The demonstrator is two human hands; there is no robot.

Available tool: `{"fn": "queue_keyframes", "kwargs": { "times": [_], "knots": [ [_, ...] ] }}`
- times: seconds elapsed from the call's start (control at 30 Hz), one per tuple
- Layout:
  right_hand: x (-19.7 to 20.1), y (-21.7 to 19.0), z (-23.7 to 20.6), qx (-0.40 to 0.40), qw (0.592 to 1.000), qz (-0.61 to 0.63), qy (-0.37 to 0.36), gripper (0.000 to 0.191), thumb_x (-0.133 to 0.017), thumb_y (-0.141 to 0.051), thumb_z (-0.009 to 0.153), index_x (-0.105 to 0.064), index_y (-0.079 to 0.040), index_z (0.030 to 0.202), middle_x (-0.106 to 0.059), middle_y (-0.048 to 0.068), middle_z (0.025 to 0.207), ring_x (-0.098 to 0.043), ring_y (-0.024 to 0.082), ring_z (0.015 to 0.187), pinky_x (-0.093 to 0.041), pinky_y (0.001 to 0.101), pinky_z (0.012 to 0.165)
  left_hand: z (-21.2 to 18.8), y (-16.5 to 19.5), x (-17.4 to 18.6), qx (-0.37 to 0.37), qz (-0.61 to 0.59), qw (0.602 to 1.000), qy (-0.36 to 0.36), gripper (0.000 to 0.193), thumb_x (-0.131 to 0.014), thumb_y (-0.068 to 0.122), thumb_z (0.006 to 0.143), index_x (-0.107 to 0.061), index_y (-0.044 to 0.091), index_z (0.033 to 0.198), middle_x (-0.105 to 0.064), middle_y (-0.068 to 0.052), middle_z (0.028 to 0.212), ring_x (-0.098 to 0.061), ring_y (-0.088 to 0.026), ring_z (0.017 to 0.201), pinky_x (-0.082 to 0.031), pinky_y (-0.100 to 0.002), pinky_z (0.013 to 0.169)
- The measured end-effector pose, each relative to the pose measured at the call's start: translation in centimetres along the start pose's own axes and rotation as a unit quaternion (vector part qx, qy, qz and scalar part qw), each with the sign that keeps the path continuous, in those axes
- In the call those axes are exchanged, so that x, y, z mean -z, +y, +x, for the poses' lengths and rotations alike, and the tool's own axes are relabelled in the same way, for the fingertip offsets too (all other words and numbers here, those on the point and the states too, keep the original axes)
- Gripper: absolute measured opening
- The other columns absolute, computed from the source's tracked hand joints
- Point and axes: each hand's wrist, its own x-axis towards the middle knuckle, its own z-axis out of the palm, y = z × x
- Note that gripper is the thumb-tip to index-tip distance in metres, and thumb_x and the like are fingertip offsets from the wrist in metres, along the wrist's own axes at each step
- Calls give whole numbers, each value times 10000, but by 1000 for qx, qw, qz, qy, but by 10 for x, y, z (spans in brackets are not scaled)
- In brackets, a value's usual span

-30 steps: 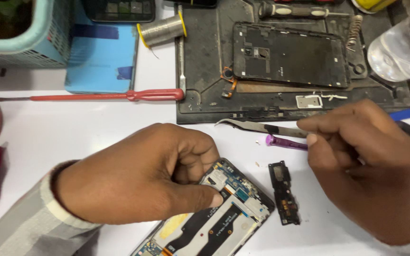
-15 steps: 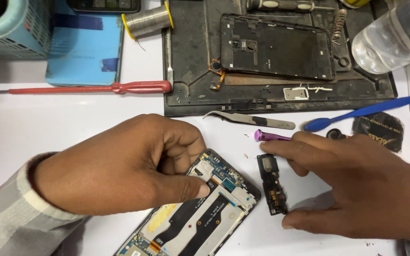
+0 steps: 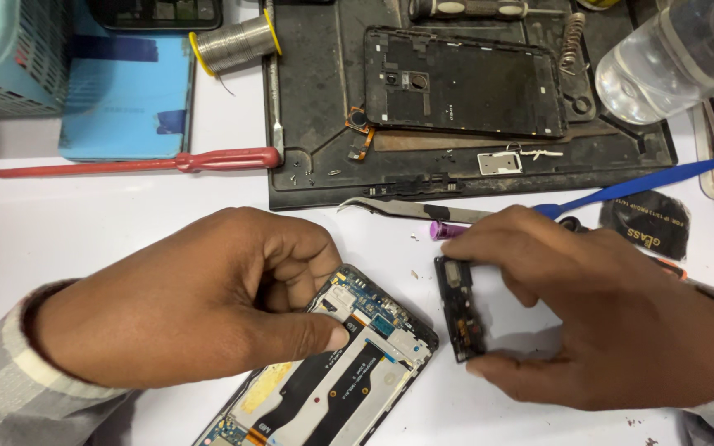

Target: The person uses tweezers and a purple screwdriver to remove a small component from a disassembled mobile phone motherboard. They then spray a cleaning solution onto the board and scrub it with a blue brush.

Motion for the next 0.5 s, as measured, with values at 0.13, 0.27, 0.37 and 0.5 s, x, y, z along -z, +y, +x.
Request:
{"fn": "queue_keyframes", "kwargs": {
  "times": [0.13,0.27,0.37,0.5],
  "knots": [
    [-12,4,-3,-35,992,115,34,832,-860,-146,755,-468,-75,1485,-552,-18,869,-520,55,654,-411,220,501,-1,7,0,11,20,1000,8,324,-804,189,796,-514,94,685,-450,23,519,-398,-79,494,-358,-303,454],
    [-18,3,-5,-36,985,165,46,877,-813,-27,796,-435,-52,1587,-544,-30,845,-447,52,689,-429,195,496,-2,11,1,29,44,998,16,323,-806,212,777,-531,79,670,-500,15,503,-437,-81,473,-374,-302,456],
    [-16,4,-4,-64,992,101,35,900,-781,-12,764,-425,-109,1585,-506,-16,862,-455,55,671,-402,220,498,-3,12,2,2,47,999,20,379,-820,216,790,-516,37,650,-516,7,509,-453,-84,469,-382,-306,447],
    [-16,1,-1,-79,995,58,25,888,-717,23,764,-444,-142,1593,-530,-3,923,-468,57,654,-419,233,499,-2,14,3,21,48,999,16,276,-801,222,772,-579,73,703,-583,17,514,-493,-70,462,-404,-285,447]
  ]
}}
